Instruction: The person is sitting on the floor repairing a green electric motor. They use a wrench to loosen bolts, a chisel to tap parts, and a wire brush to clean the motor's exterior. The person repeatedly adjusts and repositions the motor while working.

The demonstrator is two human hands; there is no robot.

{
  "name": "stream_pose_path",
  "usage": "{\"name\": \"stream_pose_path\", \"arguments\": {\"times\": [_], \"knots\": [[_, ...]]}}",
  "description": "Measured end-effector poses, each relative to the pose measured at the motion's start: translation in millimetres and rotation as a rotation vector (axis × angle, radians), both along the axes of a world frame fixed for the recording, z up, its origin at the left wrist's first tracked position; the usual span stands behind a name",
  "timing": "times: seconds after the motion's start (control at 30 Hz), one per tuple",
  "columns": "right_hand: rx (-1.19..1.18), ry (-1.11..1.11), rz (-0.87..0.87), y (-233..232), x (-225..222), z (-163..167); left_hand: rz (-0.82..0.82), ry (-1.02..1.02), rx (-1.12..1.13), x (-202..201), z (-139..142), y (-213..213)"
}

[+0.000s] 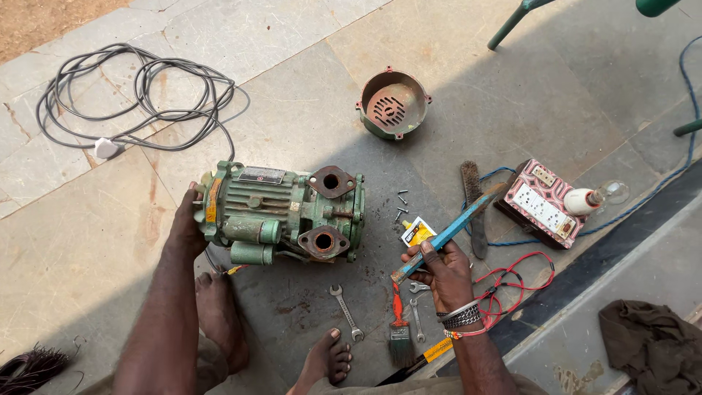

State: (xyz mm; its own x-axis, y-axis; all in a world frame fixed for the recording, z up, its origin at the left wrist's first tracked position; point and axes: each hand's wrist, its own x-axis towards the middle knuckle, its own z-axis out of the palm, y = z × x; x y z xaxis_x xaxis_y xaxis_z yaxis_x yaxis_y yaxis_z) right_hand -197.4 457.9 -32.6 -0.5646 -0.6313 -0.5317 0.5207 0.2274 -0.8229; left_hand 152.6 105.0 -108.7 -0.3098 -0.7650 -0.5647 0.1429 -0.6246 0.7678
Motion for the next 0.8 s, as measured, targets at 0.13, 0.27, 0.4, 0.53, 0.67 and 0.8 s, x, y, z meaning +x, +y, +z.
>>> {"name": "stream_pose_path", "arguments": {"times": [0.13,0.27,0.4,0.53,0.67,0.8], "knots": [[-0.028,0.060,-0.061,-5,0,5,0.123,0.210,-0.030,-9,-6,8],[-0.037,0.162,-0.095,-8,0,12,-0.214,-0.773,0.107,0,37,-33],[-0.043,0.148,-0.127,-1,-5,12,0.118,-0.380,-0.048,20,89,-63],[-0.135,0.014,-0.166,-8,-7,-7,0.007,-0.634,-0.234,3,91,-44],[-0.171,-0.104,-0.304,-26,10,-44,-0.186,-0.612,-0.110,-19,54,-10],[-0.241,-0.240,-0.741,-1,11,-65,-0.050,-0.398,-0.207,-18,28,-3]]}}
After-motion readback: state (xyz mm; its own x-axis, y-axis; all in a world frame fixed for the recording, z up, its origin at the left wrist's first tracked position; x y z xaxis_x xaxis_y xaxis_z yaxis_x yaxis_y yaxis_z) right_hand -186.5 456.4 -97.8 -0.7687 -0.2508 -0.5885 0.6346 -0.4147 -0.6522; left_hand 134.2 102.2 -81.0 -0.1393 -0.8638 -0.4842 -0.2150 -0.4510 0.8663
